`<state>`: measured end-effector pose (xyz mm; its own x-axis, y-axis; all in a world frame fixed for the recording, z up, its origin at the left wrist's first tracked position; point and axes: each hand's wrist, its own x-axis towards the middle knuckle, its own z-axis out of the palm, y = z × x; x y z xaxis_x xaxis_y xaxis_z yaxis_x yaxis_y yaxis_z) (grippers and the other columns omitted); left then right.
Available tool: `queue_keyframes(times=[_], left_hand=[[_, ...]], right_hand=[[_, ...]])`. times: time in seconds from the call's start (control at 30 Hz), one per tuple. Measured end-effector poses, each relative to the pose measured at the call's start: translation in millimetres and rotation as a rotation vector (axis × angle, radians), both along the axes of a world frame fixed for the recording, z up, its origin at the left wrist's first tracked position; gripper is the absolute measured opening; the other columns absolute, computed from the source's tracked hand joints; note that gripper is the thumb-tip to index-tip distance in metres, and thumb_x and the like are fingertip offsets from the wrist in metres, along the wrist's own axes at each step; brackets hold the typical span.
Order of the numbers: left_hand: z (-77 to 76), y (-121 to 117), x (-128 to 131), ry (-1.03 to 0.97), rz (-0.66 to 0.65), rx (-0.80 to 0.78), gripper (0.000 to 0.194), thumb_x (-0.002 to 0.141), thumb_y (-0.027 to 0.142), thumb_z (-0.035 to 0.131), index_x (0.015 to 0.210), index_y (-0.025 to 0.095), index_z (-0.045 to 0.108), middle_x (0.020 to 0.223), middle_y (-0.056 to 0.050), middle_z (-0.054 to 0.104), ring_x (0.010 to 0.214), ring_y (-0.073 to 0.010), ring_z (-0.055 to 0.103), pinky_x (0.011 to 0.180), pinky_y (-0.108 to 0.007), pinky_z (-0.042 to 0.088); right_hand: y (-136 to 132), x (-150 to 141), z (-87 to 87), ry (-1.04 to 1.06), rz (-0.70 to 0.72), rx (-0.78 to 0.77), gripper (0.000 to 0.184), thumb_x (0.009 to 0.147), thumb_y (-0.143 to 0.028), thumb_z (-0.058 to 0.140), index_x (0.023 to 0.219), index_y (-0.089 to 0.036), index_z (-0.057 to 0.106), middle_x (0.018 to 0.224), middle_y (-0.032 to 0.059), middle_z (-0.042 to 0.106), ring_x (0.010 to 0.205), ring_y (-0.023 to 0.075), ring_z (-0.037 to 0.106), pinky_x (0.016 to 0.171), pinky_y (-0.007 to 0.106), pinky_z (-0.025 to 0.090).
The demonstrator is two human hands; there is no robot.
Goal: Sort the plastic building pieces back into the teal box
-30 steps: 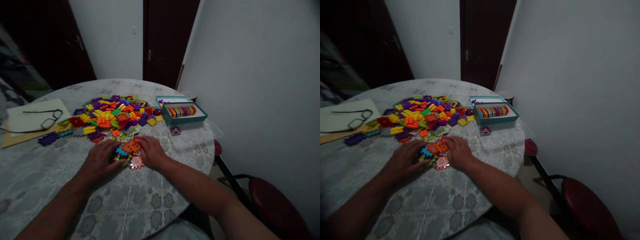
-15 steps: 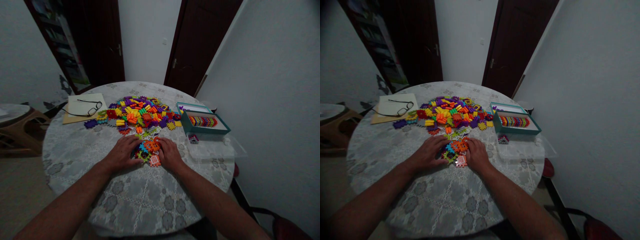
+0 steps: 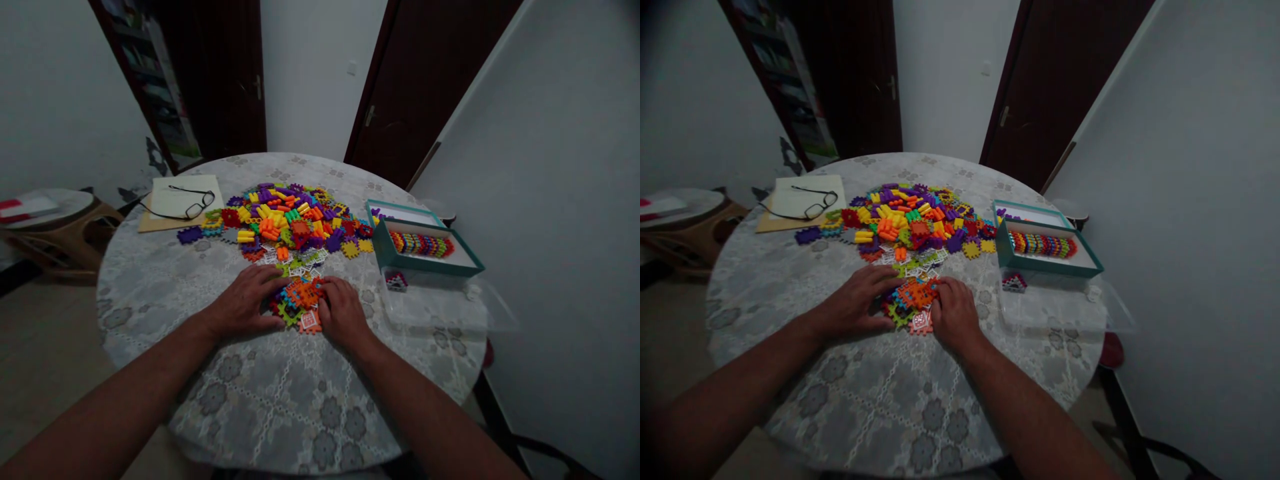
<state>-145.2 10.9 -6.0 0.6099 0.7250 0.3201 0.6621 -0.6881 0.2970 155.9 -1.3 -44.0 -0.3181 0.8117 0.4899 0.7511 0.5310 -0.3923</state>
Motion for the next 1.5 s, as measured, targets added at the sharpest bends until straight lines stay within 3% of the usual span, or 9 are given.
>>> queue_keyframes(times=[0.37, 0.6, 0.83, 1.5], left_hand=[[2.3, -3.4, 7.5, 0.029, 0.004, -0.053, 0.096, 0.085, 0.079, 0.082, 0.163, 0.030, 0.055, 0.159, -0.018, 0.061, 0.149, -0.0432, 0.052, 0.126, -0.064, 0.038], [4.2, -6.3, 14.1, 0.034, -0.009, -0.053, 0.080, 0.096, 0.075, 0.072, 0.162, 0.033, 0.057, 0.160, -0.016, 0.059, 0.151, -0.0410, 0.049, 0.127, -0.063, 0.036], [0.8, -7.7, 23.3, 0.073, 0.070, -0.059, 0.083, 0.092, 0.072, 0.078, 0.162, 0.034, 0.056, 0.162, -0.017, 0.057, 0.153, -0.0429, 0.047, 0.127, -0.068, 0.033], [-0.9, -8.4, 30.3, 0.064, 0.086, -0.064, 0.086, 0.091, 0.073, 0.078, 0.163, 0.032, 0.056, 0.164, -0.018, 0.054, 0.154, -0.0444, 0.046, 0.128, -0.069, 0.031]], right_hand=[[-3.3, 0.9, 7.3, -0.004, 0.027, -0.051, 0.025, 0.098, -0.014, 0.060, 0.119, -0.021, 0.071, 0.135, 0.0156, 0.072, 0.129, 0.0316, 0.063, 0.117, 0.051, 0.048], [-0.6, 4.0, 11.4, -0.002, 0.085, -0.082, 0.025, 0.097, -0.012, 0.056, 0.114, -0.020, 0.073, 0.121, 0.0135, 0.077, 0.116, 0.0301, 0.066, 0.108, 0.046, 0.051], [1.7, 5.0, 13.8, 0.001, 0.094, -0.098, 0.022, 0.100, -0.014, 0.056, 0.112, -0.020, 0.073, 0.115, 0.0123, 0.077, 0.112, 0.0298, 0.066, 0.104, 0.044, 0.050], [2.4, 9.7, 19.4, -0.001, 0.112, -0.107, 0.021, 0.100, -0.017, 0.056, 0.113, -0.020, 0.072, 0.115, 0.0127, 0.076, 0.113, 0.0301, 0.066, 0.104, 0.045, 0.050]])
